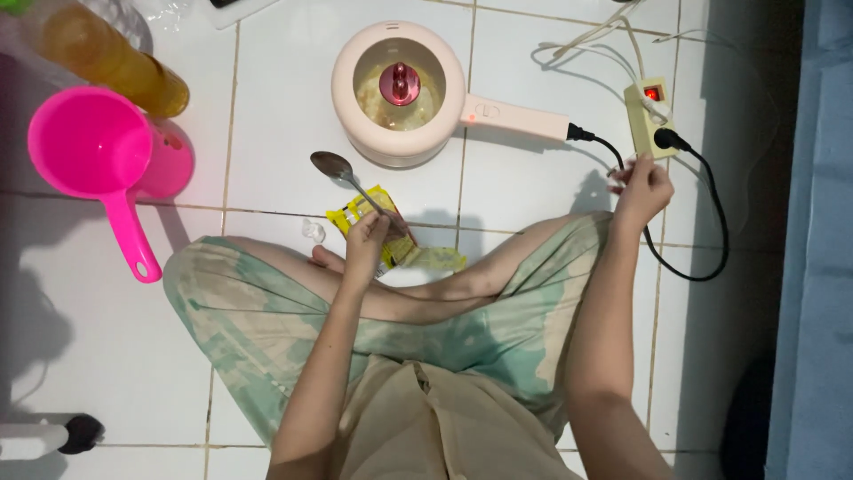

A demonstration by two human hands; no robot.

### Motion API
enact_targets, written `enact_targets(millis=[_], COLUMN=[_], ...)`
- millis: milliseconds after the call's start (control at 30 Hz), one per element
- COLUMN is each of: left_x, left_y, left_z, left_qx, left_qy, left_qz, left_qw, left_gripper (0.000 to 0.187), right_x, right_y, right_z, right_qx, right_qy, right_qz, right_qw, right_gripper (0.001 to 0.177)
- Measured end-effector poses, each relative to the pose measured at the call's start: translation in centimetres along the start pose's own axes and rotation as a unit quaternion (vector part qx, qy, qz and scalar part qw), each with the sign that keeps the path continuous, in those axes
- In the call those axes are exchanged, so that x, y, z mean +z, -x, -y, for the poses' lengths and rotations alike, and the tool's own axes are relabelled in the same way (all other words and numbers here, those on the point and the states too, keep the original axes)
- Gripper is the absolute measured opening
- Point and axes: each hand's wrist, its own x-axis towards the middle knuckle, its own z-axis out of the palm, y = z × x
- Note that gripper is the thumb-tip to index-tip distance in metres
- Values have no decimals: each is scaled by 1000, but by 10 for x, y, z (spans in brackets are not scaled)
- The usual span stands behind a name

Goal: The recorder is preparing instant noodles using a portable electric pot.

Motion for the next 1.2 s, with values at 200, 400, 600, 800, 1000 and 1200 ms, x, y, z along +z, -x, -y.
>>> enact_targets(millis=[200, 400, 600, 800, 1000, 1200], left_x=[0, -1, -2, 2, 1, 1], left_y=[-2, -3, -4, -1, -4, -4], left_z=[-2, 3, 10, 1, 6, 6], left_qx=[-5, -5, -10, -12, -15, -7], left_qy=[3, -10, -19, -18, -15, -14], left_qz=[10, 2, -2, 0, -2, 3], left_qw=[1000, 1000, 1000, 1000, 1000, 1000], left_gripper=[24, 23, 23, 23, 23, 25], right_x=[-6, 12, 12, 11, 12, 15], right_y=[-60, -50, -47, -46, -42, -40], right_z=[-77, -49, -39, -37, -31, -28], right_qx=[-203, -141, -237, -257, -249, -229], right_qy=[269, 253, 279, 288, 289, 284], right_qz=[70, 110, 105, 102, 102, 99], right_qw=[939, 951, 925, 917, 919, 926], right_gripper=[35, 21, 21, 24, 26, 25])
